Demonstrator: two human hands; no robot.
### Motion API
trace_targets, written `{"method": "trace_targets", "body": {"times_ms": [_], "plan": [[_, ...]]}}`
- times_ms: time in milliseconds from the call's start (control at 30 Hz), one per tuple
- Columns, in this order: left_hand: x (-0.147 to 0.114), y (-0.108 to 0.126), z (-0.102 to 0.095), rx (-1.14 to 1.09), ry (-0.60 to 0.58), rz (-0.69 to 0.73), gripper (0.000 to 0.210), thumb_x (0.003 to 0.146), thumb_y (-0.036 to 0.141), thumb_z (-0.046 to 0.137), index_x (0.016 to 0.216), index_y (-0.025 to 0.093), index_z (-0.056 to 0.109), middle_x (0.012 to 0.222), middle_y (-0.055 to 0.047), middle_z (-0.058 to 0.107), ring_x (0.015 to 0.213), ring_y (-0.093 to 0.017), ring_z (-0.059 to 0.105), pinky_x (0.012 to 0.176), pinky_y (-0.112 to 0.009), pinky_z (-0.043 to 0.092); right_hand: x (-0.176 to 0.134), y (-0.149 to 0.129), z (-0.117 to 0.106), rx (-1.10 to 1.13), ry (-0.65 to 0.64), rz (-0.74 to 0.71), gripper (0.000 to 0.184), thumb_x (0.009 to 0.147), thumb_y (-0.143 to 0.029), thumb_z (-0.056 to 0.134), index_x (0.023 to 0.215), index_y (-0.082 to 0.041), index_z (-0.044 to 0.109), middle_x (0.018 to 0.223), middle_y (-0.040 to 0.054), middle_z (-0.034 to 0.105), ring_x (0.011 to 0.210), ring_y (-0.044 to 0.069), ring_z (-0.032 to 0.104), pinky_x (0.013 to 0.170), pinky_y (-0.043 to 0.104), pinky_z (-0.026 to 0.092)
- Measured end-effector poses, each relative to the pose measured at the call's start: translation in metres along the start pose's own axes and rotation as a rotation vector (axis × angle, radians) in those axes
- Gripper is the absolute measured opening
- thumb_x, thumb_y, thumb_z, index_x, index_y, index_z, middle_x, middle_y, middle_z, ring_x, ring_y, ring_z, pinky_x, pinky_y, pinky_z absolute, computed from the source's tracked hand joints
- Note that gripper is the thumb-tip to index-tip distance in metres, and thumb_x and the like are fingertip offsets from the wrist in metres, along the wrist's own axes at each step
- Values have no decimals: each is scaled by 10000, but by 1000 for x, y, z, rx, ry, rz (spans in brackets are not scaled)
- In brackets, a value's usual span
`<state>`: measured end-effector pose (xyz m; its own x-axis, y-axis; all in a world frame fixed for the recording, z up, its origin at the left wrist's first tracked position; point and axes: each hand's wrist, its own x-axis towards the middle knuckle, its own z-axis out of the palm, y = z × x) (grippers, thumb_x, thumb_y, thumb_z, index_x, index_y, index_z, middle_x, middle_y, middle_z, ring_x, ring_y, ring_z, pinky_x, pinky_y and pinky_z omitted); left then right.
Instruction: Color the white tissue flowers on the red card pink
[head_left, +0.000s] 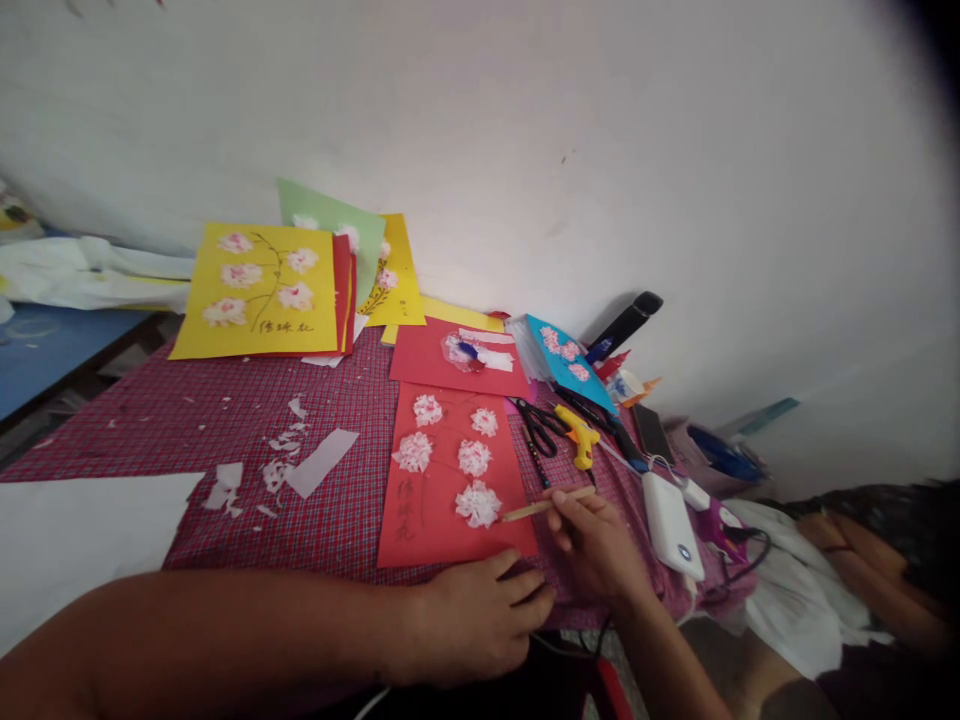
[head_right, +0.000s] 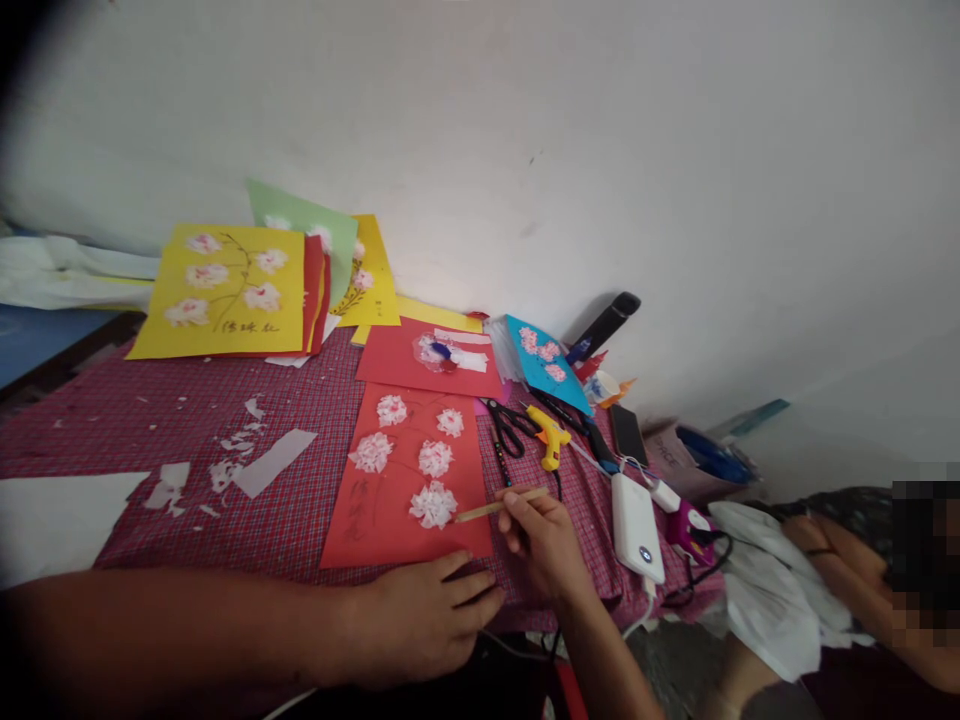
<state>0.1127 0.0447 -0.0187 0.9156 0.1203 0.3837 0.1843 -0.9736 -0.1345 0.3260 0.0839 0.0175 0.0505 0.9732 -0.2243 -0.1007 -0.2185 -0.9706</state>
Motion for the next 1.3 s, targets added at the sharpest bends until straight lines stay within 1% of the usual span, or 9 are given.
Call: {"method": "trace_targets", "body": {"times_ms": [133,367,500,600,800,867,1033,1233,1300], "plan": [[0,-1,-2,-4,1,-3,163,929,350,681,976,305,830,1411,-75,643,1255,-287,588,1029,-460,447,1,4,6,-10,-19,5,350,761,-482,900,843,-159,792,602,1,636,417,68,432,404,208,254],[0,0,2,-20,-10,11,158,885,362,725,988,297,826,1418,-91,637,1263,-300,583,1044,-492,442,2,0,-7,10,32,-1,357,728,-461,926,859,-153,804,593,-5,628,428,64,451,403,196,261],[0,1,2,-21,-46,9,177,874,367,738,1010,297,827,1438,-96,626,1283,-314,576,1036,-489,442,-2,0,3,0,2,-6,353,751,-472,910,859,-155,798,603,-3,635,427,63,453,413,199,280],[0,0,0,-17,-40,8,163,896,355,716,1000,299,828,1432,-90,630,1278,-304,581,1028,-479,443,-1,3,8,-6,-10,2,366,751,-489,905,850,-157,787,601,-3,631,426,66,444,411,203,274],[0,0,0,3,-14,10,177,897,368,709,1015,308,828,1417,-82,642,1274,-302,586,1029,-487,460,3,1,-4,-4,44,-10,368,713,-469,931,845,-152,796,588,-3,626,424,69,430,398,206,242],[0,0,1,1,-5,16,180,890,363,715,1017,304,828,1416,-84,645,1270,-299,589,1020,-485,469,2,0,-5,9,55,-7,363,712,-468,932,842,-158,795,590,-1,625,435,77,444,402,207,249],[0,-1,1,4,12,-3,167,896,373,714,998,309,830,1426,-80,642,1264,-286,592,1030,-475,468,2,3,1,3,15,-6,349,736,-475,917,843,-172,779,603,-2,631,436,77,453,408,205,259],[0,0,0,3,-1,10,186,867,378,741,1016,308,829,1430,-87,634,1285,-299,581,1051,-494,455,2,-5,-3,23,60,-28,335,702,-441,943,823,-164,799,611,4,641,457,75,466,412,201,289],[0,0,0,4,-8,2,184,889,374,719,1025,313,828,1440,-81,627,1296,-298,575,1063,-492,443,1,-6,-1,40,62,-37,328,698,-432,946,827,-165,805,610,4,639,467,80,473,422,206,307]]}}
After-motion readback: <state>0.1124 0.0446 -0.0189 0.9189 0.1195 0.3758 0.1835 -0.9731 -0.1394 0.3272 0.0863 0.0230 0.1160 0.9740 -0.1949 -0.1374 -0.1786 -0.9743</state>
